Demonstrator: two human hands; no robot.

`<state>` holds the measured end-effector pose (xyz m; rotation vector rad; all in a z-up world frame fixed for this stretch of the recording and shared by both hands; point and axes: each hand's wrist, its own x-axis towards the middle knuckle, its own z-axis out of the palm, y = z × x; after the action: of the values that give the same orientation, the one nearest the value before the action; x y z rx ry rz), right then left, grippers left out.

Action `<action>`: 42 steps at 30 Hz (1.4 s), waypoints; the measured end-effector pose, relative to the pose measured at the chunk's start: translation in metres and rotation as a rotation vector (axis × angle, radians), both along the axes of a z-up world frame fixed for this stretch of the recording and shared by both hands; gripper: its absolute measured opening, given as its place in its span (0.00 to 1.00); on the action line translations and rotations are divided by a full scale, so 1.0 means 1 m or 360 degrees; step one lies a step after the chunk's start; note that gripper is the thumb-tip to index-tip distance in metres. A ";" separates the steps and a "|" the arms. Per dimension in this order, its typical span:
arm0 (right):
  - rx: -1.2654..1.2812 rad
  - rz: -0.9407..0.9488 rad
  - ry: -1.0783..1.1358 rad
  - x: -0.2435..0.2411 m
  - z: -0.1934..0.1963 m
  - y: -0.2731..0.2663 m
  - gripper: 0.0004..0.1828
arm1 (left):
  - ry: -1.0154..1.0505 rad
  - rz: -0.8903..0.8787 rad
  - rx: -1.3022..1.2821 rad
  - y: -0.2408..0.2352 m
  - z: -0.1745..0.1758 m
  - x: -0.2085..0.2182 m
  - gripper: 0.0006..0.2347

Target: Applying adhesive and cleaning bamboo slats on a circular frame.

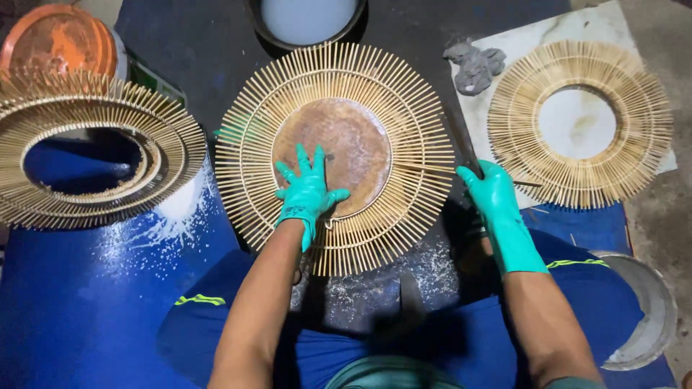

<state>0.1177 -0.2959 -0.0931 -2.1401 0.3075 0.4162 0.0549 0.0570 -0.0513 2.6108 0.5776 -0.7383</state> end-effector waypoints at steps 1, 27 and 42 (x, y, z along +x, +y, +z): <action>0.0013 0.0031 -0.0024 0.001 -0.003 -0.001 0.16 | -0.0011 -0.0007 -0.0031 0.000 0.000 0.001 0.54; 0.1201 -0.0336 0.0767 -0.176 -0.008 0.011 0.18 | -0.0027 0.0188 -0.0037 -0.027 0.006 -0.009 0.54; 0.1234 -0.0256 0.0875 -0.164 -0.012 0.021 0.21 | -0.0066 -0.0104 0.0035 0.009 -0.004 0.005 0.53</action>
<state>-0.0461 -0.2744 -0.1053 -1.2115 0.5206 0.8669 0.0596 0.0661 -0.0549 2.6698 0.4929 -0.6993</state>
